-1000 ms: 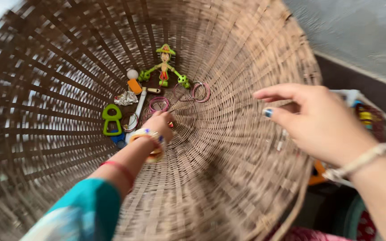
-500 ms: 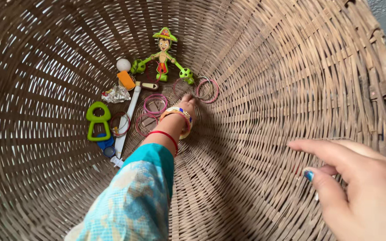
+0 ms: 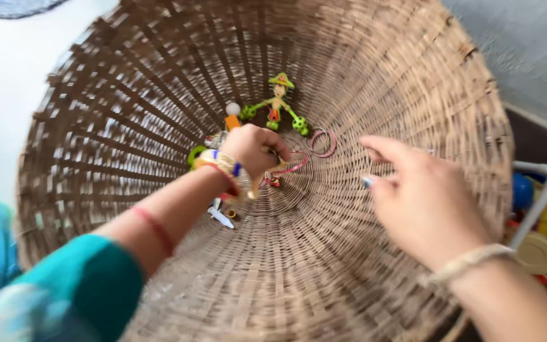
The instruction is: The person sorts small toys and miscellaneous items from a large woven basket into a nearby blue plastic tub. They handle items one by one, including a toy figure, rubber bands, and a plastic toy car, wiping some with a cloth before placing them in the tub.
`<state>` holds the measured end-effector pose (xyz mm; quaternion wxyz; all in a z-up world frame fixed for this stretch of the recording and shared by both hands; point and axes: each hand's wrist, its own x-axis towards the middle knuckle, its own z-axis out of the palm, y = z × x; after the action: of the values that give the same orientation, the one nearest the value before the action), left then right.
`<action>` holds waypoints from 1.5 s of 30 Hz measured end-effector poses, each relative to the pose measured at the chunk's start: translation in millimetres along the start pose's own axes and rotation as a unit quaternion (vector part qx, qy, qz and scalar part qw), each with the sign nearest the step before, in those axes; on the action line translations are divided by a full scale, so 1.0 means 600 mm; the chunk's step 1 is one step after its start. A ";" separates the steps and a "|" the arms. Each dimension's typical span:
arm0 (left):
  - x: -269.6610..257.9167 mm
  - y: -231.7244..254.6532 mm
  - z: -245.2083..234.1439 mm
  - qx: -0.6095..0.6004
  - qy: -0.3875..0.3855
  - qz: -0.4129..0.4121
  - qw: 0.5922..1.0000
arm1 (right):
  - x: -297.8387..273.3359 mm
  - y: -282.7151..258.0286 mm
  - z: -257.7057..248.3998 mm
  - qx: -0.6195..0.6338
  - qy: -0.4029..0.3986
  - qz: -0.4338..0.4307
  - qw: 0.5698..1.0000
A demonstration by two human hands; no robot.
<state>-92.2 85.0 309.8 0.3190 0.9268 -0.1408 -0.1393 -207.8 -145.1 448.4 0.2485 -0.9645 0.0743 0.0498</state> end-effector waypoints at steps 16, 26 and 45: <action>-0.376 0.141 -0.171 -0.170 0.221 -0.117 0.953 | -0.088 -0.126 0.053 0.307 -0.185 -0.144 0.923; -0.368 0.126 -0.180 -0.120 0.195 -0.130 0.965 | -0.066 -0.114 0.077 0.372 -0.172 -0.118 0.904; -0.305 0.074 -0.188 -0.504 0.020 -0.050 0.862 | -0.010 -0.122 0.067 0.489 -0.187 0.036 0.851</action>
<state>-229.2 177.8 454.2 0.7379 0.6480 0.0013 -0.1885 -203.7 -61.7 448.8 0.6957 -0.6872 0.0756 0.1952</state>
